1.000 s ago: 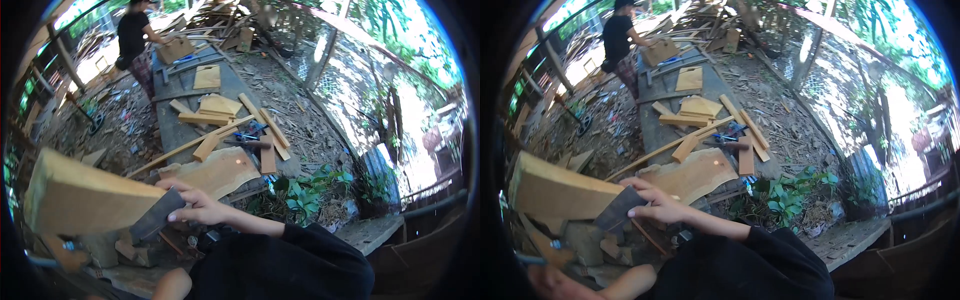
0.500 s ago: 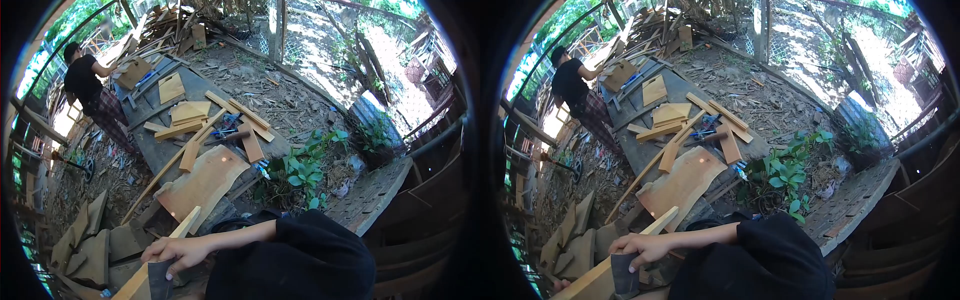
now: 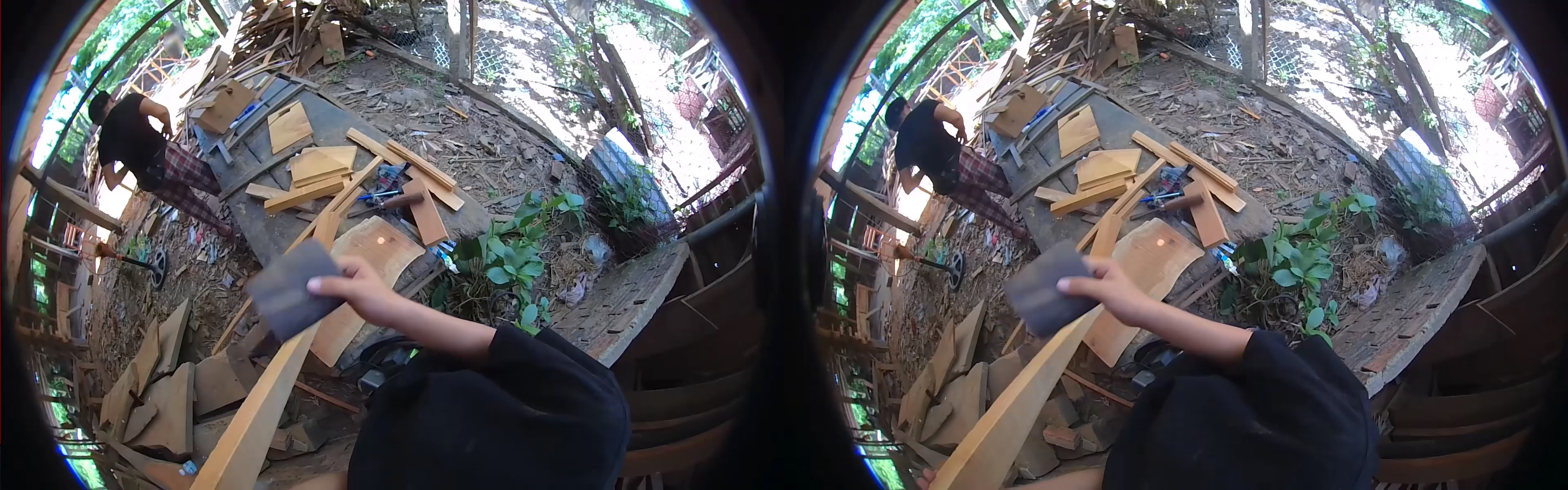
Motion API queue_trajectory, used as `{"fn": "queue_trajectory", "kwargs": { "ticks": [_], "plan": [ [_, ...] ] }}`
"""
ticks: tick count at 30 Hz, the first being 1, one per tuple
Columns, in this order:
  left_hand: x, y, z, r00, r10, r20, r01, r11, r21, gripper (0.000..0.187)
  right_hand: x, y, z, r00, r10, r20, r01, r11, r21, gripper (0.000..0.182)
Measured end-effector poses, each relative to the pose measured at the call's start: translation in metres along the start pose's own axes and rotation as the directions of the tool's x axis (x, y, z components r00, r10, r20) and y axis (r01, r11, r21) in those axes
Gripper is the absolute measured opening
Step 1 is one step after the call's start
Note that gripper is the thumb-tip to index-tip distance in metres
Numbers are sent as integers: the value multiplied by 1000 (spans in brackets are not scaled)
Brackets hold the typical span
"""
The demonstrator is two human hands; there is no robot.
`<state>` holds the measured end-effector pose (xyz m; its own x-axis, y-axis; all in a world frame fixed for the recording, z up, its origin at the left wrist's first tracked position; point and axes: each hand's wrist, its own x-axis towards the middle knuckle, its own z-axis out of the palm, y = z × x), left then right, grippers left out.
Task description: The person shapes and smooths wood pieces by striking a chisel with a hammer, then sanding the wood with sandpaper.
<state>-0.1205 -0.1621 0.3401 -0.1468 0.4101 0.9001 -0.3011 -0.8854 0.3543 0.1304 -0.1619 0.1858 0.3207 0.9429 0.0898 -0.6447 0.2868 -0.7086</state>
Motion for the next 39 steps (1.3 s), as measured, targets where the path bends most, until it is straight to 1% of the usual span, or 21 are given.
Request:
{"fn": "queue_trajectory", "kwargs": {
  "ticks": [2, 3, 4, 5, 8, 10, 13, 14, 16, 17, 20, 21, 22, 23, 24, 26, 30, 32, 35, 38, 39],
  "plan": [
    [-1, -9, 3, 1000, 29, -6, -29, 998, 53, 43, 3, -4, -12, 954, -3, -301, 96, 951, 295, 44],
    [-3, -12, -1, 999, 49, -7, -48, 995, 90, 42, 3, -10, -18, 952, 68, -300, 77, 892, 445, 47],
    [-11, -20, -11, 990, -12, -140, 39, 981, 189, 50, 4, -8, -34, 957, 137, -257, 28, 834, 551, 46],
    [-20, -31, -13, 958, -54, -282, 133, 954, 268, 57, 2, -14, -37, 957, 121, -265, 47, 834, 550, 45],
    [-52, -60, -11, 985, -134, -105, 137, 990, 30, 55, -1, -14, -58, 936, 105, -336, 61, 891, 449, 40],
    [-59, -57, -37, 965, -250, -79, 248, 968, -35, 61, 1, -11, -66, 901, 42, -431, 65, 971, 230, 39],
    [-52, -45, -36, 982, -184, -42, 187, 978, 96, 58, 5, -5, -64, 877, -10, -481, 15, 1000, 8, 38],
    [-51, -42, -39, 994, -104, -30, 107, 986, 131, 57, 5, -2, -62, 873, -15, -488, -9, 999, -45, 38],
    [-51, -31, -45, 998, 55, 3, -54, 978, 200, 53, 6, 9, -54, 905, -100, -413, 8, 976, -220, 35],
    [-55, -22, -43, 995, 57, -84, -17, 907, 421, 49, 5, 14, -47, 926, -144, -348, 30, 950, -311, 34],
    [-66, -8, -38, 947, 12, -321, 144, 876, 459, 47, -4, 32, -29, 977, -125, -175, 14, 849, -529, 31],
    [-68, -5, -39, 938, -32, -344, 179, 897, 404, 46, -6, 30, -21, 974, 125, -190, -218, 748, -627, 31],
    [-71, -2, -41, 927, -80, -366, 215, 913, 347, 45, -10, 28, -13, 902, 361, -236, -414, 574, -706, 31],
    [-73, 1, -38, 913, -130, -386, 253, 924, 287, 45, -18, 29, 0, 963, 264, -46, -195, 576, -794, 31],
    [-71, 2, -31, 853, -111, -510, 310, 895, 322, 45, -27, 33, 13, 973, 171, 155, 35, 554, -832, 31],
    [-58, -1, -3, 689, -42, -723, 427, 829, 360, 44, -38, 42, 22, 904, -132, 407, 417, 486, -768, 29],
    [-64, 3, -1, 829, -70, -555, 312, 882, 354, 46, -38, 14, 30, 870, 25, 493, 365, 641, -676, 28],
    [-66, 3, -4, 900, -66, -430, 207, 934, 290, 47, -35, 10, 23, 910, 59, 411, 260, 692, -674, 26],
    [-64, -1, 8, 937, -11, -349, 87, 975, 204, 47, -28, 4, 14, 962, 81, 262, 105, 774, -625, 24],
    [-63, 4, 15, 968, -46, -247, 90, 981, 171, 48, -19, 13, -13, 929, 75, 361, 190, 741, -644, 23],
    [-62, 3, 19, 970, -40, -238, 77, 986, 149, 51, -19, 13, -17, 933, 123, 337, 111, 795, -596, 26]
  ]
}}
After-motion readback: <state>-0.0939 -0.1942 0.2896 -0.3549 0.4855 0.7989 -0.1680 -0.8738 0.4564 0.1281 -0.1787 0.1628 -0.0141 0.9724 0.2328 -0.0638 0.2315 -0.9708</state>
